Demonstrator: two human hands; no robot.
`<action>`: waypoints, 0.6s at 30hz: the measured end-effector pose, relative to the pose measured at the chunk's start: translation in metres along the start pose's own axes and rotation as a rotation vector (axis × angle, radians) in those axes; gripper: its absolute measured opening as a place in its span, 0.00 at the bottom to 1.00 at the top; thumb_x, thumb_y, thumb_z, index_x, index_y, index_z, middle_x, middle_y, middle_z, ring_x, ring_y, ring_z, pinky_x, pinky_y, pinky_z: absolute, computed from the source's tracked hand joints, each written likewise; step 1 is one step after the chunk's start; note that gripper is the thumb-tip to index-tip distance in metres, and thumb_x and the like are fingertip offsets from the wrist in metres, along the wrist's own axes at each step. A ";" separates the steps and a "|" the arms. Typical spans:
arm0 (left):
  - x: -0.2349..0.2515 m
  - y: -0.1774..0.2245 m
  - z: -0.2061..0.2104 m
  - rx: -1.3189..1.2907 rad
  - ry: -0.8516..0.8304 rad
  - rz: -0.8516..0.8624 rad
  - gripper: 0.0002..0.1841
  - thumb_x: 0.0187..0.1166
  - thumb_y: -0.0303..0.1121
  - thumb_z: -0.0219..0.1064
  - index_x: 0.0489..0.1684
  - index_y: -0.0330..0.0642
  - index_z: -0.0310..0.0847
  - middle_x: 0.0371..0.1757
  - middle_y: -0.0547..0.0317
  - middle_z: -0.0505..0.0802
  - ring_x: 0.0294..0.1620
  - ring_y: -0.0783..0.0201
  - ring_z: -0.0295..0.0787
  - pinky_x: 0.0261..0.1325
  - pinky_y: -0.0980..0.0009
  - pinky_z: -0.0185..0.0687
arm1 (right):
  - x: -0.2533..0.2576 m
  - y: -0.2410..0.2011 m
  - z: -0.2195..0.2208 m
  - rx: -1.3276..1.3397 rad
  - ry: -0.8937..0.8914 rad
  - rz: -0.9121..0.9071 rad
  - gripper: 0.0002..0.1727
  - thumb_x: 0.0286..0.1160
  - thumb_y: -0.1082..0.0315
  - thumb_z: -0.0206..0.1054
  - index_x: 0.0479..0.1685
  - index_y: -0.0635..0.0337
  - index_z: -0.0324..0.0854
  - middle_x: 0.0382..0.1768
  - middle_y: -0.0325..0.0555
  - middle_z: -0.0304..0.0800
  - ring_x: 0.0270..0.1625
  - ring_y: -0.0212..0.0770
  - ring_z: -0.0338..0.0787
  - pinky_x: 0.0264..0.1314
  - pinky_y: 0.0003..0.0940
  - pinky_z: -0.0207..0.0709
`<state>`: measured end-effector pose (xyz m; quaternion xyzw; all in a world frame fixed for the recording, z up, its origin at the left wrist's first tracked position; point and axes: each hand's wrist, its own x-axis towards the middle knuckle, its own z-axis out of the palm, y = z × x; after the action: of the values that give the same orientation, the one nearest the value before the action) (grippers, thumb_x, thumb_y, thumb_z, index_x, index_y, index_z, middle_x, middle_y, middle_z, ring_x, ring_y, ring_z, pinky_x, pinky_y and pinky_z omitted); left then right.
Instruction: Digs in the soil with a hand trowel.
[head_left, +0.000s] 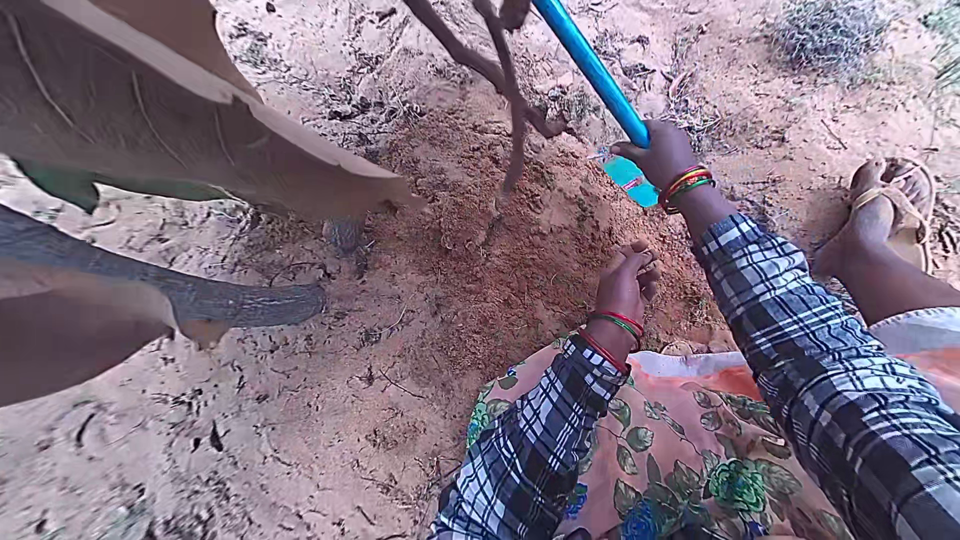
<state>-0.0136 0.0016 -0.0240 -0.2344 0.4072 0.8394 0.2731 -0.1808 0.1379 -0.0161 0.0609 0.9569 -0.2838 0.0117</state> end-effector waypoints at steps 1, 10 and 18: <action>-0.002 -0.002 0.002 0.000 -0.028 -0.013 0.11 0.89 0.29 0.55 0.63 0.45 0.77 0.45 0.58 0.85 0.28 0.71 0.78 0.30 0.78 0.75 | -0.016 0.022 0.001 0.023 0.014 0.056 0.29 0.81 0.48 0.71 0.60 0.70 0.82 0.47 0.67 0.90 0.52 0.65 0.90 0.60 0.69 0.76; -0.005 -0.007 0.007 -0.010 -0.036 -0.007 0.07 0.90 0.31 0.53 0.54 0.45 0.77 0.38 0.60 0.85 0.27 0.70 0.80 0.30 0.76 0.79 | -0.130 0.178 0.016 -0.002 0.253 0.612 0.27 0.84 0.49 0.68 0.64 0.67 0.83 0.56 0.70 0.90 0.61 0.70 0.89 0.65 0.72 0.76; 0.000 -0.018 0.008 0.052 0.000 -0.025 0.08 0.90 0.30 0.53 0.52 0.46 0.79 0.37 0.61 0.87 0.25 0.71 0.81 0.27 0.78 0.79 | -0.154 0.212 0.009 -0.098 0.221 0.849 0.29 0.85 0.47 0.66 0.71 0.63 0.79 0.59 0.69 0.90 0.65 0.70 0.89 0.64 0.72 0.77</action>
<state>-0.0036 0.0176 -0.0291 -0.2322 0.4260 0.8250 0.2899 -0.0020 0.2927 -0.1298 0.4780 0.8549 -0.1997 0.0279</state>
